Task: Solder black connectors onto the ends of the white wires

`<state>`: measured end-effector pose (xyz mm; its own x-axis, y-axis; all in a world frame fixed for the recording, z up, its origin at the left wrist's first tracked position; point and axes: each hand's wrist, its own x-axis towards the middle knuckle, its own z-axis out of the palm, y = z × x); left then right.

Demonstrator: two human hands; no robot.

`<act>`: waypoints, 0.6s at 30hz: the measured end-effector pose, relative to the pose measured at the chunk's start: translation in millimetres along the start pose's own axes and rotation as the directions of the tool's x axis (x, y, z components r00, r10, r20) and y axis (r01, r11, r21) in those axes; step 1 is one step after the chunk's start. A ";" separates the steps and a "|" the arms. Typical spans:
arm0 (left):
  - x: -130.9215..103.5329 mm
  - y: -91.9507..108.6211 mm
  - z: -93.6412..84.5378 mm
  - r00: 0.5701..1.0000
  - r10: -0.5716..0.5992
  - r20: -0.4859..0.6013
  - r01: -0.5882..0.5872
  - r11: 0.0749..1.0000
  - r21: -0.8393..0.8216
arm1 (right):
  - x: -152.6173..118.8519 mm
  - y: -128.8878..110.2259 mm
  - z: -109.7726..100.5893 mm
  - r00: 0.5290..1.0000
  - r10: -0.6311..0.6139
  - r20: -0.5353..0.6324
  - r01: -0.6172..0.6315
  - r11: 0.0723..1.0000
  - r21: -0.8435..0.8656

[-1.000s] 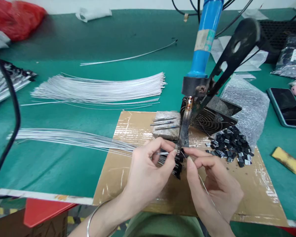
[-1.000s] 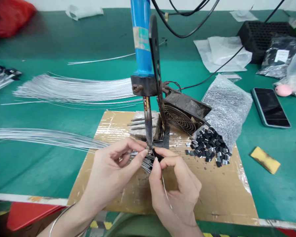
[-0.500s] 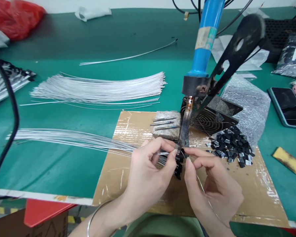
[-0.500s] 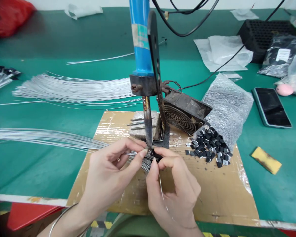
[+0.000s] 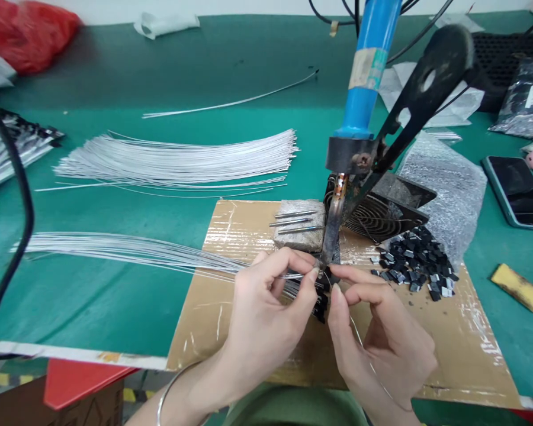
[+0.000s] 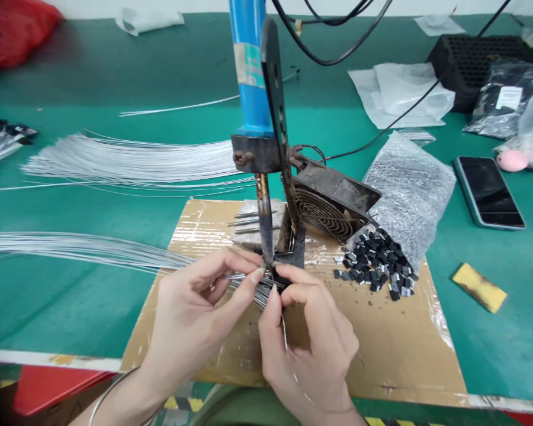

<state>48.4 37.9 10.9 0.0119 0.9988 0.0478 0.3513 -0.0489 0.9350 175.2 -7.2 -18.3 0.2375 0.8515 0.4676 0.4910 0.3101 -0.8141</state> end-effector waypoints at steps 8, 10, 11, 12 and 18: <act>-1.7 0.2 -1.6 1.000 0.012 0.008 -0.012 1.000 0.008 | 0.4 -0.4 -0.4 1.000 -0.008 -0.003 0.008 1.000 -0.012; -0.7 0.7 -1.7 1.000 0.008 0.010 -0.008 1.000 0.010 | 0.6 -0.3 -0.5 1.000 -0.005 0.001 0.005 1.000 -0.011; -0.2 1.0 -1.6 1.000 0.006 0.009 -0.006 1.000 0.012 | 0.8 -0.3 -0.6 1.000 -0.005 0.003 0.006 1.000 -0.007; 0.3 1.3 -1.5 1.000 0.005 0.008 -0.005 1.000 0.016 | 0.9 -0.2 -0.8 1.000 -0.007 0.002 0.007 1.000 -0.001; 1.1 1.7 -0.5 1.000 -0.002 0.005 0.002 1.000 0.029 | 1.3 0.4 -0.3 1.000 -0.003 -0.010 0.003 1.000 0.011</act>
<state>48.6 38.9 12.7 0.0164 0.9989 0.0442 0.3786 -0.0471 0.9244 176.0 -6.0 -17.9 0.2446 0.8461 0.4735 0.4826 0.3173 -0.8163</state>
